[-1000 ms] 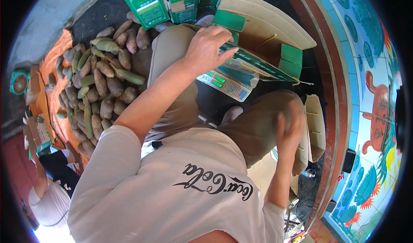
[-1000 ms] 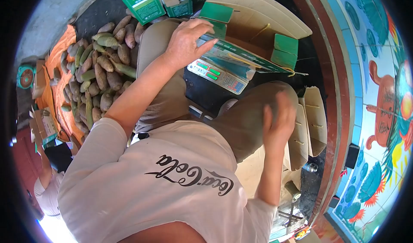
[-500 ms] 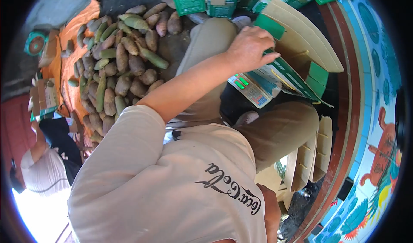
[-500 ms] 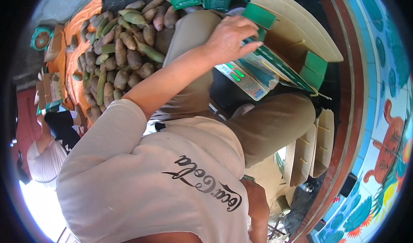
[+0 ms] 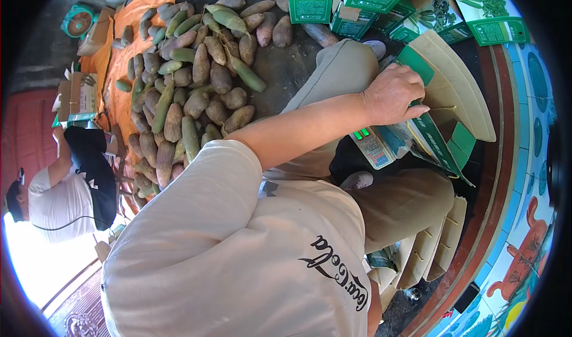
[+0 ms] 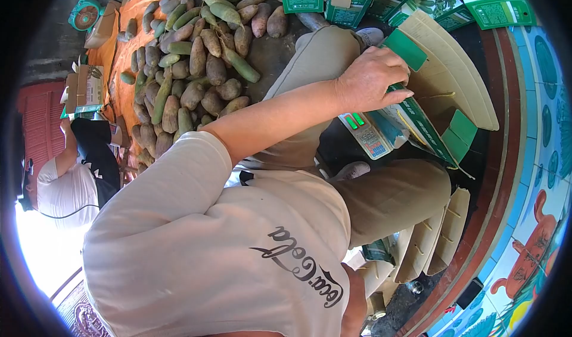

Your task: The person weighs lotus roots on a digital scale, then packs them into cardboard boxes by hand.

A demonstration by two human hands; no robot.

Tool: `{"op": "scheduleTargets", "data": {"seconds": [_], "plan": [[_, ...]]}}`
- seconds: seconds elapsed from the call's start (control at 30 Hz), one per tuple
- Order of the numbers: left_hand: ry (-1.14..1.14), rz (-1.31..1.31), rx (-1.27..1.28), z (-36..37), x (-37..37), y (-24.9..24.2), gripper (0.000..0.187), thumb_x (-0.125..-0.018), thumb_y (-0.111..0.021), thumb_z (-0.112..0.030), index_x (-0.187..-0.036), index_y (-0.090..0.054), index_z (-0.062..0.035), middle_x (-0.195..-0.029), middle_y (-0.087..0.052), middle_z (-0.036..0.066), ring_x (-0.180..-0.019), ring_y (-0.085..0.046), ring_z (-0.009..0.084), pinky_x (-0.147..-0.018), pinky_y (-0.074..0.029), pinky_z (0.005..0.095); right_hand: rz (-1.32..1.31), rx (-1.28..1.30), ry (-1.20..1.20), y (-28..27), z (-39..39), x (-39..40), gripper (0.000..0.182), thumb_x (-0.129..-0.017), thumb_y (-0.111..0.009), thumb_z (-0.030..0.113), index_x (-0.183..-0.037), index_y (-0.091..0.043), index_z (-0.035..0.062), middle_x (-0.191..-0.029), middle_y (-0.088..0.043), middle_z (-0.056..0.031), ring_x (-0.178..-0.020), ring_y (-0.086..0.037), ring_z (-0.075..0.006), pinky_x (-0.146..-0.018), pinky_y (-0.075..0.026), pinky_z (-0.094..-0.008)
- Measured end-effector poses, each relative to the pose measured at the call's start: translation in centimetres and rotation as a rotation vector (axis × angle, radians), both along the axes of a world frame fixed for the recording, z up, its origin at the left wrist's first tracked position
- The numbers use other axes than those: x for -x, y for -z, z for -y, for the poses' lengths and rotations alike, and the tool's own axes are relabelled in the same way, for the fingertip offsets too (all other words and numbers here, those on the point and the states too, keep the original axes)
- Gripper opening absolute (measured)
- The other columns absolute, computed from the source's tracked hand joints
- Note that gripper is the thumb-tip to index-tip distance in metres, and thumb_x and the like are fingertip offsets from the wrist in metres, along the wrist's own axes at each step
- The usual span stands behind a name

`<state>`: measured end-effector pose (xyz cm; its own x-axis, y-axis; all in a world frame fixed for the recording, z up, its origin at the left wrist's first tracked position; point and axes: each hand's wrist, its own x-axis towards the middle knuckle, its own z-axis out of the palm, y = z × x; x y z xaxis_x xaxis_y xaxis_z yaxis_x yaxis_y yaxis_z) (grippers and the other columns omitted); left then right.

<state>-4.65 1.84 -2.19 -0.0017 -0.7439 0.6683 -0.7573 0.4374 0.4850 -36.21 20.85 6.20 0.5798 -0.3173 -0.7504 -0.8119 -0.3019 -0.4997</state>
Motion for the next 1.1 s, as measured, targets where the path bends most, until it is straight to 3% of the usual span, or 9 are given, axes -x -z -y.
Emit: {"op": "scheduleTargets", "data": {"seconds": [0.43, 0.57, 0.63, 0.67, 0.77, 0.83, 0.9, 0.93, 1.1], "plan": [[0.029, 0.007, 0.044, 0.7, -0.7, 0.2, 0.017, -0.074, -0.073, -0.019, -0.082, -0.066, -0.0056, -0.093, -0.066, 0.009, -0.09, -0.061, 0.0273, -0.08, -0.048, 0.038, 0.115, 0.042, 0.136, -2.0, -2.4, 1.0, 0.02, -0.074, -0.058, 0.023, -0.087, -0.058, 0.0074, -0.086, -0.06, -0.0111, -0.086, -0.059, -0.031, -0.069, -0.047, -0.0413], [0.045, 0.05, -0.043, 0.3, -0.6, -0.3, 0.017, -0.082, -0.066, -0.016, -0.09, -0.066, -0.0016, -0.099, -0.066, 0.011, -0.095, -0.061, 0.0267, -0.086, -0.046, 0.0352, 0.109, 0.076, 0.29, -1.3, -4.5, 1.4, 0.019, -0.074, -0.058, 0.023, -0.086, -0.058, 0.0081, -0.088, -0.061, -0.0102, -0.089, -0.059, -0.0311, -0.071, -0.047, -0.0404], [0.077, 0.024, 0.017, 0.8, -0.5, -0.1, 0.014, -0.079, -0.069, -0.016, -0.084, -0.065, -0.0028, -0.094, -0.066, 0.01, -0.089, -0.061, 0.0281, -0.08, -0.047, 0.0362, 0.101, 0.081, 0.352, -1.8, -4.0, 1.4, 0.021, -0.07, -0.061, 0.021, -0.085, -0.058, 0.0073, -0.089, -0.06, -0.0105, -0.089, -0.058, -0.0307, -0.072, -0.048, -0.039], [0.082, 0.028, -0.014, 0.6, -0.4, -0.4, 0.014, -0.08, -0.068, -0.015, -0.085, -0.065, -0.0024, -0.096, -0.066, 0.01, -0.09, -0.061, 0.0283, -0.082, -0.047, 0.0361, 0.193, 0.077, 0.401, -1.5, -4.2, 2.0, 0.024, -0.073, -0.066, 0.02, -0.09, -0.059, 0.005, -0.088, -0.062, -0.0098, -0.081, -0.062, -0.0272, -0.07, -0.049, -0.0361], [0.099, -0.001, -0.078, 0.5, -0.5, -0.5, 0.017, -0.083, -0.066, -0.017, -0.088, -0.065, -0.0007, -0.098, -0.065, 0.012, -0.093, -0.06, 0.0282, -0.084, -0.046, 0.0354, 0.297, -0.005, 0.715, -0.1, -3.9, 4.5, 0.02, -0.077, -0.068, 0.018, -0.087, -0.057, 0.0039, -0.086, -0.062, -0.0095, -0.077, -0.062, -0.0235, -0.069, -0.049, -0.0329], [0.099, 0.011, -0.099, 0.5, -0.5, -0.4, 0.018, -0.084, -0.065, -0.018, -0.089, -0.065, -0.0002, -0.099, -0.065, 0.012, -0.093, -0.06, 0.0282, -0.084, -0.046, 0.0352, 0.206, 0.128, 0.941, 2.6, -4.5, 7.6, 0.022, -0.078, -0.07, 0.019, -0.089, -0.059, 0.0036, -0.085, -0.062, -0.01, -0.077, -0.062, -0.0215, -0.069, -0.049, -0.0313], [0.105, 0.01, -0.11, 0.5, -0.4, -0.5, 0.019, -0.085, -0.064, -0.018, -0.089, -0.065, 0.0002, -0.099, -0.065, 0.012, -0.093, -0.06, 0.0284, -0.085, -0.046, 0.0352, -0.224, 0.464, 1.0, 5.8, -6.1, 10.5, 0.026, -0.078, -0.071, 0.02, -0.095, -0.06, 0.0042, -0.088, -0.063, -0.0114, -0.079, -0.062, -0.0238, -0.071, -0.05, -0.0334], [0.112, 0.003, -0.112, 0.5, -0.5, -0.4, 0.02, -0.086, -0.063, -0.019, -0.09, -0.065, 0.0003, -0.099, -0.065, 0.013, -0.093, -0.06, 0.0285, -0.085, -0.046, 0.0353, -0.474, 0.591, 0.804, 6.9, -6.8, 11.7, 0.038, -0.076, -0.07, 0.032, -0.104, -0.06, 0.0085, -0.098, -0.064, -0.0101, -0.091, -0.063, -0.0276, -0.076, -0.051, -0.0398], [0.101, 0.009, -0.106, 0.5, -0.3, -0.6, 0.019, -0.086, -0.063, -0.018, -0.09, -0.065, 0.0006, -0.099, -0.065, 0.013, -0.093, -0.06, 0.0286, -0.085, -0.046, 0.0356, -0.805, 0.219, 0.778, 13.1, -13.0, 16.9, 0.053, -0.07, -0.071, 0.044, -0.112, -0.062, 0.0116, -0.107, -0.064, -0.0145, -0.102, -0.061, -0.0306, -0.086, -0.048, -0.0421]]}}
